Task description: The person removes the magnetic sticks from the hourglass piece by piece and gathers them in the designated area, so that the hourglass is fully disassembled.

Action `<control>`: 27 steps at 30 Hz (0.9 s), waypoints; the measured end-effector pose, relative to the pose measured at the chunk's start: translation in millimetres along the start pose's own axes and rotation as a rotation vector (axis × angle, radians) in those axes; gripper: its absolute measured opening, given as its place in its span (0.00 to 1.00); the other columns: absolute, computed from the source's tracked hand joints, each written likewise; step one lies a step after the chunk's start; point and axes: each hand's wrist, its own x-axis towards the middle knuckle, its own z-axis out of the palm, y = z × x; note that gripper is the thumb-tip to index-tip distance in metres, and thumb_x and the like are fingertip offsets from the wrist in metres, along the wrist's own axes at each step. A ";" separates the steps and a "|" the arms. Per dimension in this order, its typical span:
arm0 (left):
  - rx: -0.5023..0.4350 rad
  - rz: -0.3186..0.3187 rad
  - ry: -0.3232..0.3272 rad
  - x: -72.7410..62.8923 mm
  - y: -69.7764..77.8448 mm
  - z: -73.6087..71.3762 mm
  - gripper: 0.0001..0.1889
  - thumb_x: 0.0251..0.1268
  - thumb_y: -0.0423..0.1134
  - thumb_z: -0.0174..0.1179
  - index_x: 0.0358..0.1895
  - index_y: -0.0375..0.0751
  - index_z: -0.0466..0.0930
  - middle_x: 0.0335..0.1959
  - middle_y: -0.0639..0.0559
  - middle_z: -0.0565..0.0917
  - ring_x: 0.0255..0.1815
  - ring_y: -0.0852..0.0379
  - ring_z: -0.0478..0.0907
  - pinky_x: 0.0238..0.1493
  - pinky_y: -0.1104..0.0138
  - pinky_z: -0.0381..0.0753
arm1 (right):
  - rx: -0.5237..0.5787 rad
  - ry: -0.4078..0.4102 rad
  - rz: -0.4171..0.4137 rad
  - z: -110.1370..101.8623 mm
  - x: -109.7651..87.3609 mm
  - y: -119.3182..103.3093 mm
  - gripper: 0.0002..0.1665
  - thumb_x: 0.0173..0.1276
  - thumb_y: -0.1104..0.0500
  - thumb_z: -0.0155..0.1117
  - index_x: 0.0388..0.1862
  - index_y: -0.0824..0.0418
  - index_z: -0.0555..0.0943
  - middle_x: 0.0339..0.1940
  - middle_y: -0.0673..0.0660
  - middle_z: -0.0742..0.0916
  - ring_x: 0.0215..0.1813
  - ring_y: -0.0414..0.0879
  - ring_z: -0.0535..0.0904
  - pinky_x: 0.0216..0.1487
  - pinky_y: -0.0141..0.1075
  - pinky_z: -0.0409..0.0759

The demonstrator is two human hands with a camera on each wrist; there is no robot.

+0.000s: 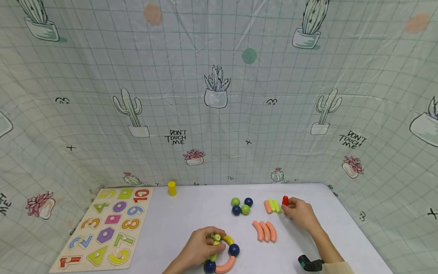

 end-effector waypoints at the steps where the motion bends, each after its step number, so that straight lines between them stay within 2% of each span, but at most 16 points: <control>1: 0.002 -0.002 0.002 0.0 0.0 0.0 0.14 0.57 0.36 0.74 0.47 0.47 0.87 0.19 0.58 0.77 0.16 0.63 0.62 0.17 0.75 0.60 | -0.010 -0.006 0.010 -1.7 1.8 3.6 0.20 0.72 0.54 0.64 0.50 0.71 0.79 0.29 0.53 0.86 0.29 0.43 0.79 0.27 0.35 0.76; 5: 0.013 -0.003 0.004 0.1 0.6 -0.2 0.14 0.57 0.36 0.74 0.47 0.47 0.87 0.23 0.58 0.79 0.17 0.62 0.62 0.18 0.75 0.60 | -0.046 -0.029 0.045 -2.8 8.0 14.3 0.22 0.71 0.52 0.64 0.49 0.72 0.78 0.25 0.51 0.85 0.27 0.43 0.77 0.27 0.36 0.73; 9: 0.020 -0.007 0.003 0.1 0.6 -0.1 0.14 0.57 0.37 0.74 0.47 0.48 0.87 0.20 0.58 0.76 0.16 0.62 0.62 0.17 0.75 0.60 | -0.081 -0.034 0.065 1.3 12.9 18.3 0.18 0.69 0.53 0.65 0.44 0.69 0.81 0.22 0.51 0.83 0.26 0.44 0.76 0.27 0.36 0.71; 16: 0.010 -0.023 0.005 -0.2 0.5 0.3 0.14 0.56 0.37 0.75 0.46 0.49 0.87 0.23 0.58 0.77 0.17 0.62 0.62 0.18 0.75 0.60 | -0.145 -0.049 0.064 5.3 16.1 17.4 0.14 0.69 0.56 0.64 0.42 0.68 0.83 0.27 0.53 0.82 0.31 0.46 0.75 0.31 0.37 0.73; 19: 0.015 -0.029 0.011 -0.6 1.5 0.7 0.14 0.56 0.37 0.75 0.46 0.49 0.87 0.21 0.57 0.76 0.16 0.62 0.62 0.18 0.74 0.60 | -0.132 -0.057 0.075 5.6 14.0 15.6 0.13 0.69 0.56 0.64 0.41 0.67 0.83 0.25 0.52 0.82 0.30 0.46 0.75 0.29 0.37 0.73; 24: 0.019 -0.028 0.015 -1.3 2.9 0.3 0.14 0.56 0.36 0.75 0.46 0.48 0.87 0.24 0.56 0.78 0.17 0.62 0.62 0.18 0.75 0.60 | -0.105 -0.073 0.078 5.3 8.4 11.1 0.13 0.70 0.56 0.63 0.40 0.67 0.83 0.23 0.52 0.81 0.28 0.45 0.75 0.27 0.37 0.71; 27: 0.015 -0.024 0.009 -1.2 2.5 -0.2 0.15 0.56 0.35 0.75 0.47 0.47 0.87 0.27 0.56 0.80 0.17 0.62 0.63 0.18 0.75 0.61 | -0.103 -0.041 0.090 4.8 5.5 7.9 0.17 0.72 0.54 0.61 0.44 0.69 0.82 0.23 0.53 0.82 0.27 0.46 0.74 0.26 0.37 0.70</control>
